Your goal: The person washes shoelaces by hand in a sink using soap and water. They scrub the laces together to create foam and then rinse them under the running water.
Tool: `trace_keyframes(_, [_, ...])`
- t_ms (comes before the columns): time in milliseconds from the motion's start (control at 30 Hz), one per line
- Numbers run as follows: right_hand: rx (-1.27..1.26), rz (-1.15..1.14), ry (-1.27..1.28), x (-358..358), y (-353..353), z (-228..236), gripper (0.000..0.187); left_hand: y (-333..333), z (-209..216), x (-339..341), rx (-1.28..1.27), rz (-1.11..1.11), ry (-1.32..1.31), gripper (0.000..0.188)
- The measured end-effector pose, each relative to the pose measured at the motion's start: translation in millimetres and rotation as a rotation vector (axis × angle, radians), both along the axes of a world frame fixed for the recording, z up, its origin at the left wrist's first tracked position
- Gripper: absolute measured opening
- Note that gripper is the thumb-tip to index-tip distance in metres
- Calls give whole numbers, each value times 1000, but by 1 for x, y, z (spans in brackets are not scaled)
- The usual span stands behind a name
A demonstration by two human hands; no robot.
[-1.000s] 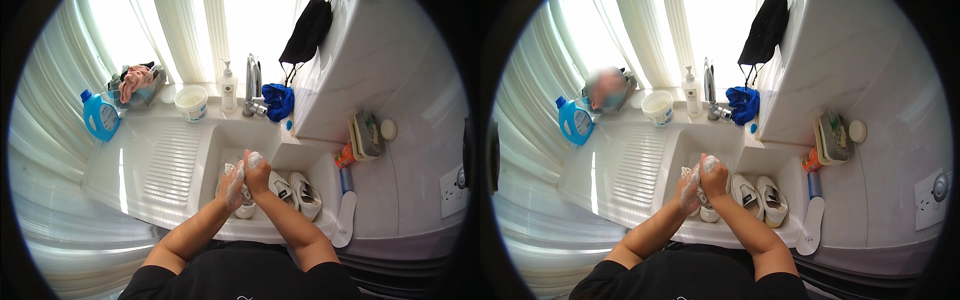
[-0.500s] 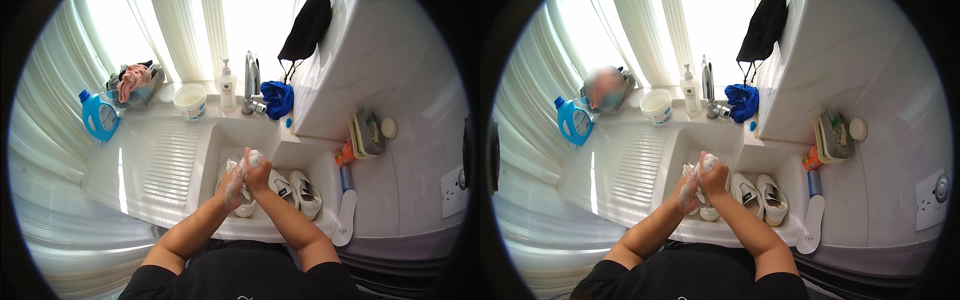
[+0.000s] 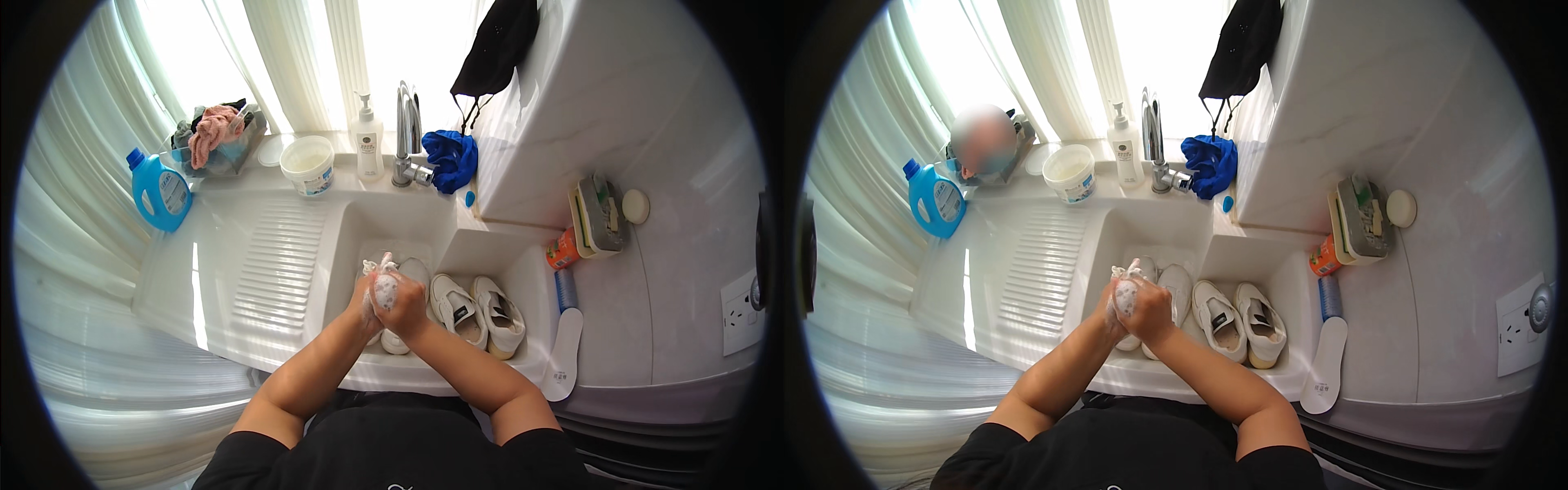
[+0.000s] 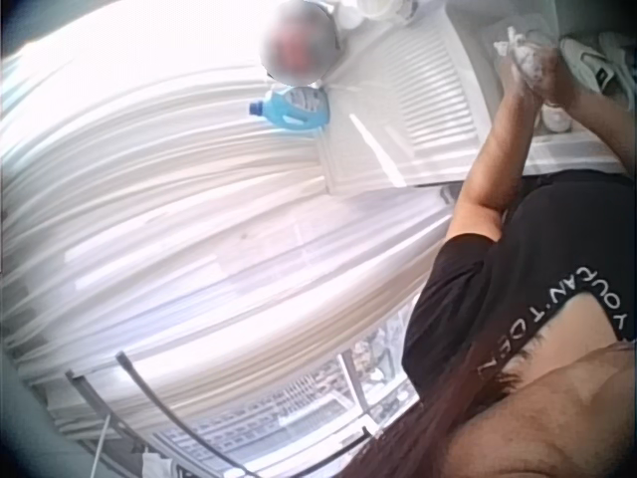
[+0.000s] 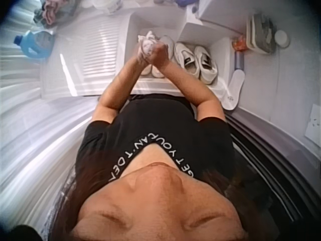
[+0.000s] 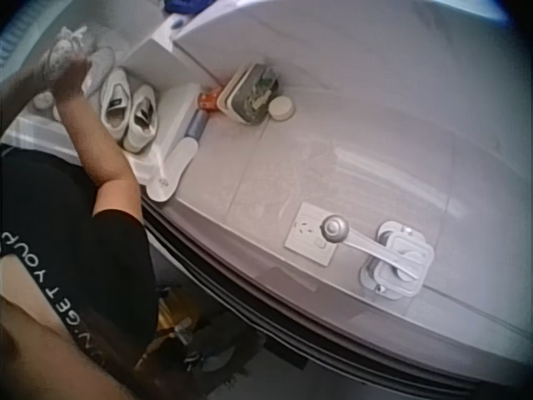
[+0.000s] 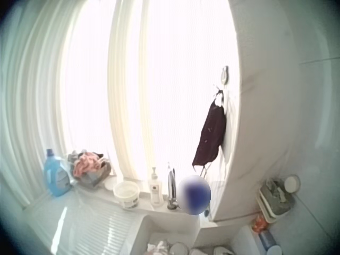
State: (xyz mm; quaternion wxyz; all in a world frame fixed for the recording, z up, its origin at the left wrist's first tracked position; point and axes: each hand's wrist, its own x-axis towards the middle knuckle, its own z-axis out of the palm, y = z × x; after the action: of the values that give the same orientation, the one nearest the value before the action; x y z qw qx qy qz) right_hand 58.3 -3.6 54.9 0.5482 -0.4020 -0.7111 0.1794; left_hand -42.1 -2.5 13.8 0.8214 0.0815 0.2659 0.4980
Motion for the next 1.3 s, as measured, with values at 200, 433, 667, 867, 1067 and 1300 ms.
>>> trace_keyframes(200, [-817, -103, 685, 40, 48, -41, 36, -5, 50, 15, -40, 49, 168, 47])
trace_keyframes(433, [-938, 131, 986, 48, 27, 0, 38, 0, 53, 4, 2, 194, 178, 50])
trace_keyframes(667, [-884, 271, 744, 37, 18, 2, 39, 3, 29, 11, 127, 202, 217, 20])
trace_keyframes(867, [-861, 391, 948, 68, 29, -3, 27, -1, 33, -3, 257, 313, 335, 16])
trace_keyframes(1067, [-857, 388, 946, 65, 19, 11, 31, 0, 35, 0, 208, 273, 291, 14])
trace_keyframes(1300, [-489, 665, 109, 57, 1, 26, 21, -2, 32, 5, 62, 12, -100, 30])
